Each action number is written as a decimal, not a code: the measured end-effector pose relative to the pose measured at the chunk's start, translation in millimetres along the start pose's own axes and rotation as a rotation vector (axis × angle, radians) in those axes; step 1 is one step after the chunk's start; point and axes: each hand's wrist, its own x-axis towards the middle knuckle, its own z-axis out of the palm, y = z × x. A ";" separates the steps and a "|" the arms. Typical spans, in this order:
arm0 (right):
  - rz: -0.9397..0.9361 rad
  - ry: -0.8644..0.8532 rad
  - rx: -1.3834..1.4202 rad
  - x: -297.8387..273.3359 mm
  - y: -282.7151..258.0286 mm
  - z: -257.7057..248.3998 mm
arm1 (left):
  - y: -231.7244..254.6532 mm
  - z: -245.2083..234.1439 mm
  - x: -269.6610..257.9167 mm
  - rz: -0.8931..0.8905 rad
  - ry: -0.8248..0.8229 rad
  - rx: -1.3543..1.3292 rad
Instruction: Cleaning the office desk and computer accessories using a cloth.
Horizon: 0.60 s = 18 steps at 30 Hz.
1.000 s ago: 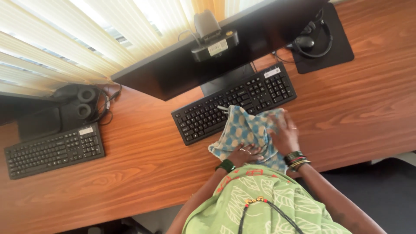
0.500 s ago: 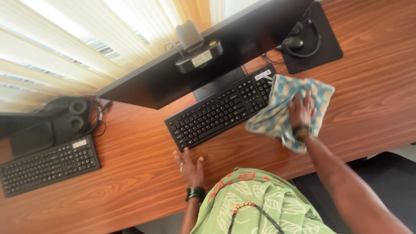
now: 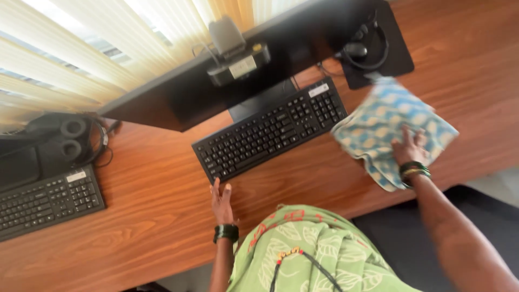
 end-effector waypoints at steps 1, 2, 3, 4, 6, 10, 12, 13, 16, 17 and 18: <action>0.043 0.067 0.041 -14.6 26.9 -1.0 | 7.1 2.5 -1.1 -0.040 0.009 -0.049; 0.056 0.067 0.040 -28.6 34.4 2.2 | 8.1 2.4 2.2 -0.046 0.000 -0.044; 0.064 0.064 -0.002 -42.7 42.2 4.7 | 9.3 2.9 4.9 -0.049 -0.009 -0.017; 0.073 0.061 -0.042 -57.0 49.5 6.8 | 11.4 3.6 7.6 -0.051 -0.017 0.010; -0.098 -0.011 -0.287 -79.0 35.4 35.4 | 24.1 9.1 12.8 -0.064 -0.035 0.055; -0.890 -0.028 -0.800 -123.0 -24.8 143.2 | 32.1 12.9 31.0 -0.015 -0.073 0.171; -0.771 -0.195 -0.376 -161.8 -96.3 156.2 | 23.2 11.5 34.5 -0.013 -0.071 0.187; -0.636 -0.364 0.033 -181.0 -133.6 162.5 | 19.4 10.0 37.3 -0.020 -0.069 0.202; -1.404 -0.331 -0.143 -217.0 -200.8 112.7 | -37.3 -16.0 58.1 0.142 -0.116 0.173; -1.414 -0.330 -0.137 -197.9 -190.9 132.2 | -28.1 -23.8 48.5 0.147 -0.107 0.177; -1.298 -0.356 -0.106 -180.6 -176.9 151.3 | -21.4 -29.9 36.0 0.147 -0.081 0.310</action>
